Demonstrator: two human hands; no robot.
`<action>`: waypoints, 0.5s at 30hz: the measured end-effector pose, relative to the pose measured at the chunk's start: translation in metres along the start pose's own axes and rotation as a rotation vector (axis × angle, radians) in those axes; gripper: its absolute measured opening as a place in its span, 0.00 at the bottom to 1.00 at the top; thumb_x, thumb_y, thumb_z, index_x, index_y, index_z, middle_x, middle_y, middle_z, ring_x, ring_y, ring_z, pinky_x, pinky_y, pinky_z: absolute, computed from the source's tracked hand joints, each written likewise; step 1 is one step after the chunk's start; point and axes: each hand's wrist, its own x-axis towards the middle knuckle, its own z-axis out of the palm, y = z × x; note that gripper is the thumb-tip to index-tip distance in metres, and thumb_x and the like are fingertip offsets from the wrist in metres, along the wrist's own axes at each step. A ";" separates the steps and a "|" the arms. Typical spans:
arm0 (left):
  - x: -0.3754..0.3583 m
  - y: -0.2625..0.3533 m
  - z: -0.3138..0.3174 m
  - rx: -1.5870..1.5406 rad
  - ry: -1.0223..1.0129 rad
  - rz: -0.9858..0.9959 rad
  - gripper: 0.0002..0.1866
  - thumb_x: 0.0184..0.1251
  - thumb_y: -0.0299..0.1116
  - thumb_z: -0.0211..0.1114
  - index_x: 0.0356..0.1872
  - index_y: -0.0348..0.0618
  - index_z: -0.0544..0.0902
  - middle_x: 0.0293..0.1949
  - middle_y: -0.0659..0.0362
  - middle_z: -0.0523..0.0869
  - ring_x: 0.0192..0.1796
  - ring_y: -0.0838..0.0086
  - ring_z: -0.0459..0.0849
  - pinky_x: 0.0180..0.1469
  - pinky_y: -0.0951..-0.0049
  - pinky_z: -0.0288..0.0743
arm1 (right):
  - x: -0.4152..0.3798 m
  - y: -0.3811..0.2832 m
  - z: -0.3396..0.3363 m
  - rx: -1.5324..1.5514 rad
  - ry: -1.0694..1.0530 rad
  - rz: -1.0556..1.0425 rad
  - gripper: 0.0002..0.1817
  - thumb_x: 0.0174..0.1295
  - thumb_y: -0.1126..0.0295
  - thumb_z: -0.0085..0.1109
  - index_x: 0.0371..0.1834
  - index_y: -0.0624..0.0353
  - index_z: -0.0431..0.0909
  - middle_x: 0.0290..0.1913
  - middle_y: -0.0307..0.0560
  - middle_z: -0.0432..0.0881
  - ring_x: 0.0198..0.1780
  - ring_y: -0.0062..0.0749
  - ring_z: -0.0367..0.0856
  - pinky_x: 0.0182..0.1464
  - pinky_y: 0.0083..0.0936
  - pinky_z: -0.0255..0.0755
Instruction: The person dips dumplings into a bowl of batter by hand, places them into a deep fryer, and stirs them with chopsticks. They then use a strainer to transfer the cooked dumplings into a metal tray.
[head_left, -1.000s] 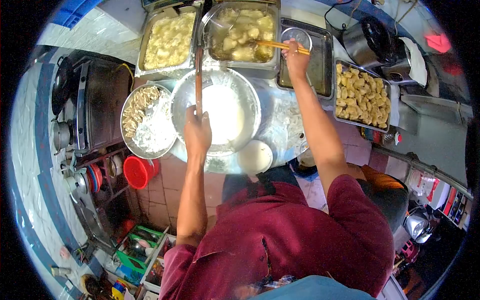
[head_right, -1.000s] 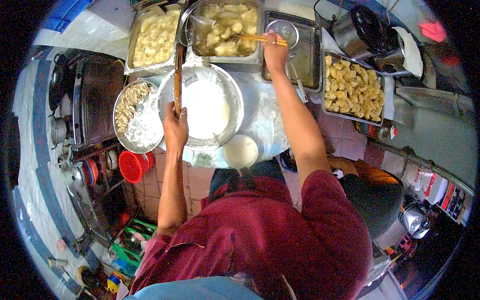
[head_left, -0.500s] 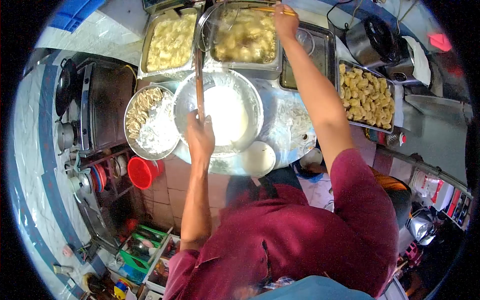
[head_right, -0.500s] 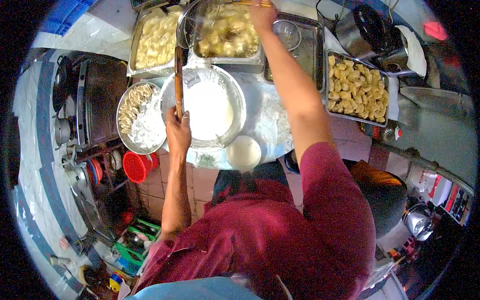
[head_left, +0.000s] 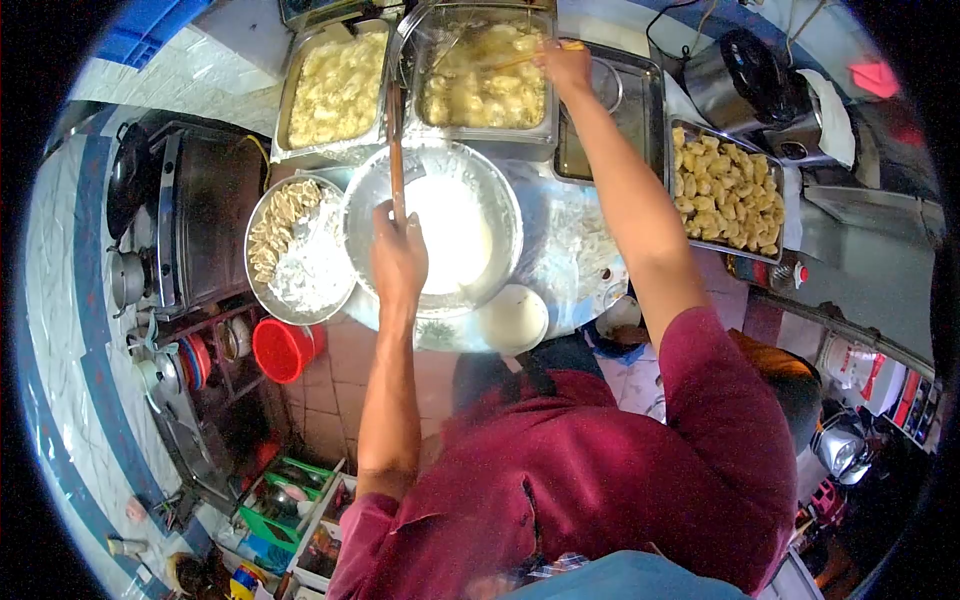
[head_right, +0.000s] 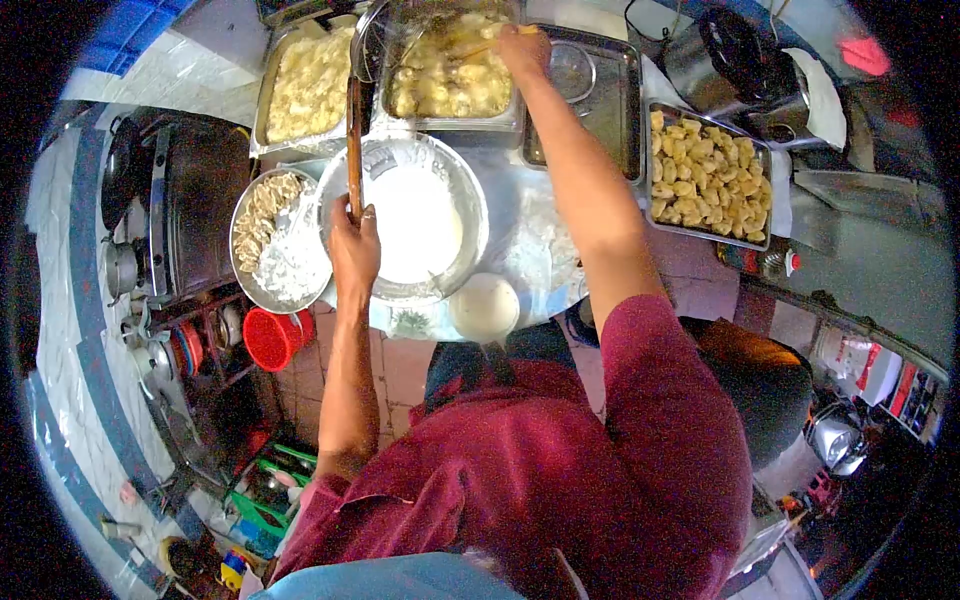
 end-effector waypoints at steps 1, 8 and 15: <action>0.005 0.000 0.000 0.025 -0.004 0.001 0.19 0.73 0.33 0.60 0.60 0.35 0.73 0.36 0.40 0.86 0.39 0.51 0.87 0.43 0.56 0.78 | -0.018 -0.014 -0.016 0.061 -0.063 0.025 0.14 0.69 0.60 0.59 0.37 0.60 0.88 0.25 0.39 0.86 0.25 0.19 0.81 0.27 0.18 0.71; 0.037 -0.004 0.007 0.113 -0.023 0.105 0.18 0.71 0.33 0.59 0.58 0.37 0.71 0.35 0.35 0.86 0.39 0.37 0.85 0.40 0.45 0.74 | -0.065 -0.069 -0.103 0.047 -0.185 -0.145 0.15 0.70 0.59 0.59 0.39 0.58 0.89 0.27 0.38 0.86 0.26 0.19 0.81 0.28 0.19 0.72; 0.072 -0.010 0.041 0.171 -0.067 0.094 0.14 0.71 0.35 0.58 0.51 0.39 0.73 0.35 0.35 0.86 0.40 0.36 0.85 0.44 0.43 0.76 | -0.085 -0.103 -0.121 -0.413 -0.083 -0.596 0.18 0.69 0.50 0.59 0.41 0.53 0.88 0.30 0.45 0.88 0.30 0.36 0.85 0.36 0.32 0.77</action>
